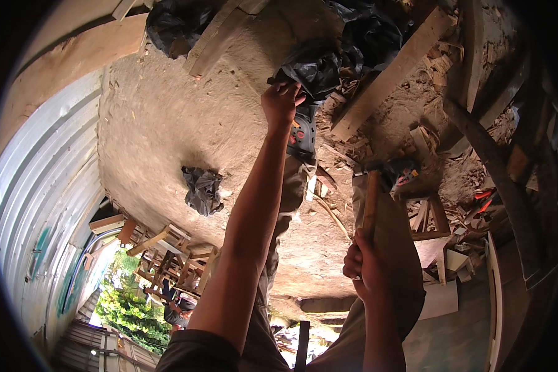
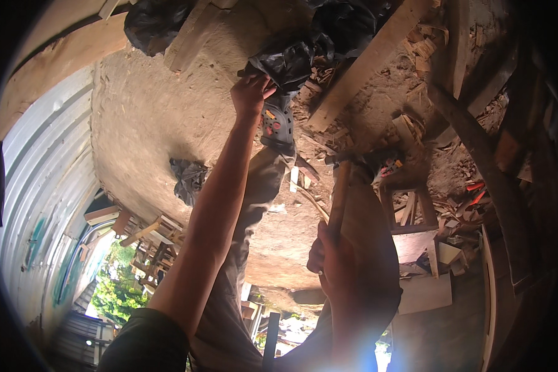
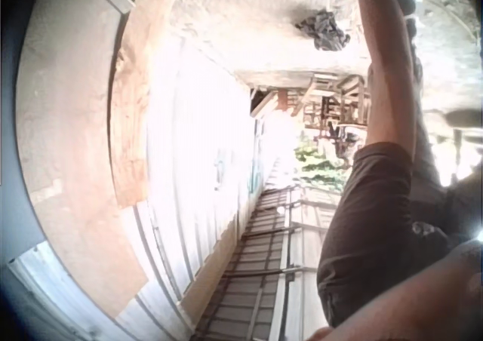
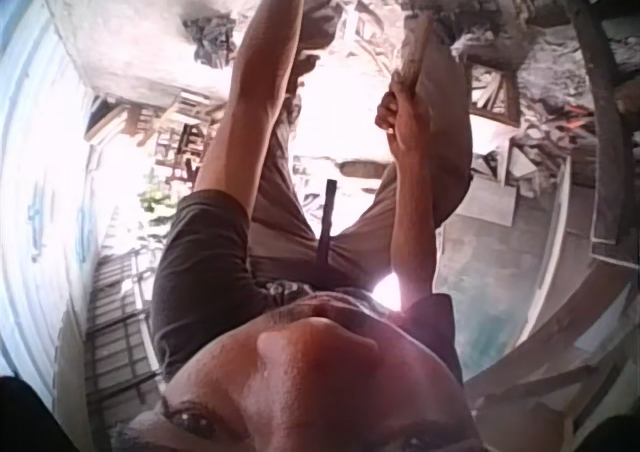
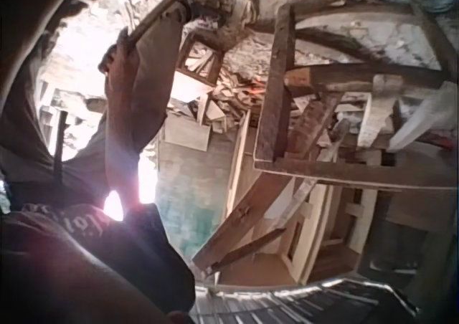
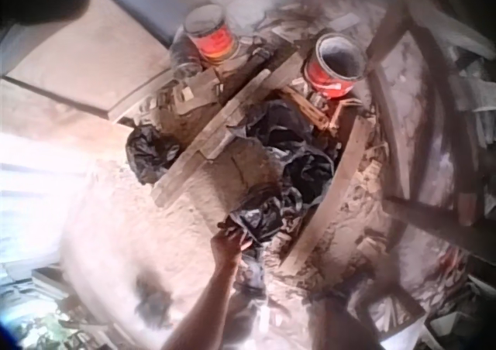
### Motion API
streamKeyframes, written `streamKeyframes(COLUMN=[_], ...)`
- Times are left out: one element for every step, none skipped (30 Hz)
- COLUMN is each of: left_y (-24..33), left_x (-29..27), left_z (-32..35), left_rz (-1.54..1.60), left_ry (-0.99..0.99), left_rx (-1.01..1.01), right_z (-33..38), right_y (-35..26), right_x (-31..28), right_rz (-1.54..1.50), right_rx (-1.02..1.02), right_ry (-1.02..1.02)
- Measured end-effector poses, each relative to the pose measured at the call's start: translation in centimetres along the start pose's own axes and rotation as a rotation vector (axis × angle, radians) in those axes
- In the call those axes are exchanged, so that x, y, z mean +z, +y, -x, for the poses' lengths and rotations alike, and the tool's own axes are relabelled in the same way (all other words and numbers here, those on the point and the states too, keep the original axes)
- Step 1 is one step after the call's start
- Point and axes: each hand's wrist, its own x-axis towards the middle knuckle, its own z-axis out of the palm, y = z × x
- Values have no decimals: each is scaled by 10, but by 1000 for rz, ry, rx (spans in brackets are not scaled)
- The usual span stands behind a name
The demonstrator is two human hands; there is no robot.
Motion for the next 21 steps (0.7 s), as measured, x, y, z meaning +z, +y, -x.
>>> streamKeyframes(left_y=[2, 3, 4, 6, 7, 8, 9, 10, 10, 10, 10, 13, 15, 17, 20, 22, 25, 25, 25, 25, 26], left_x=[0, 1, 2, 2, 3, 3, 2, 1, -1, -3, -5, -5, -5, -6, -6, -8, -10, -11, -12, -14, -15], left_z=[2, 3, 3, 3, 2, 2, 2, 2, 2, 2, 3, 5, 9, 12, 15, 14, 13, 12, 12, 10, 7], left_rz=[-42, -84, -136, -135, -130, -125, -148, -150, -152, -155, -148, -145, -144, -142, -186, -208, -230, -249, -220, -207, -193], left_ry=[-18, -35, -45, -51, -42, -33, -43, -32, -21, -10, 19, 17, 15, 13, 7, 3, -1, -8, 2, -3, -9], left_rx=[22, 44, 62, 52, 44, 33, 28, 27, 26, 25, 30, 28, 25, 22, 15, 24, 34, 41, 68, 37, 6], right_z=[0, 0, 0, -1, -1, -1, -2, -3, -3, -3, -3, -4, -5, -5, -5, -5, -6, -6, -6, -6, -7], right_y=[1, 2, 2, 1, 1, 1, 0, 0, 1, 1, 1, 2, 3, 4, 5, 5, 6, 6, 6, 6, 6], right_x=[2, 4, 6, 9, 11, 10, 7, 6, 8, 11, 13, 13, 13, 14, 14, 15, 16, 16, 17, 17, 16], right_rz=[8, 16, 31, 46, 61, 50, 39, 28, 36, 43, 51, 60, 69, 78, 83, 87, 91, 85, 79, 71, 68], right_rx=[-5, -11, -10, -9, -8, -12, -15, -18, -19, -19, -20, -30, -41, -50, -53, -56, -59, -47, -35, -23, -16], right_ry=[5, 11, 31, 51, 72, 42, 12, -18, 3, 24, 45, 54, 64, 73, 74, 76, 78, 73, 69, 65, 53])
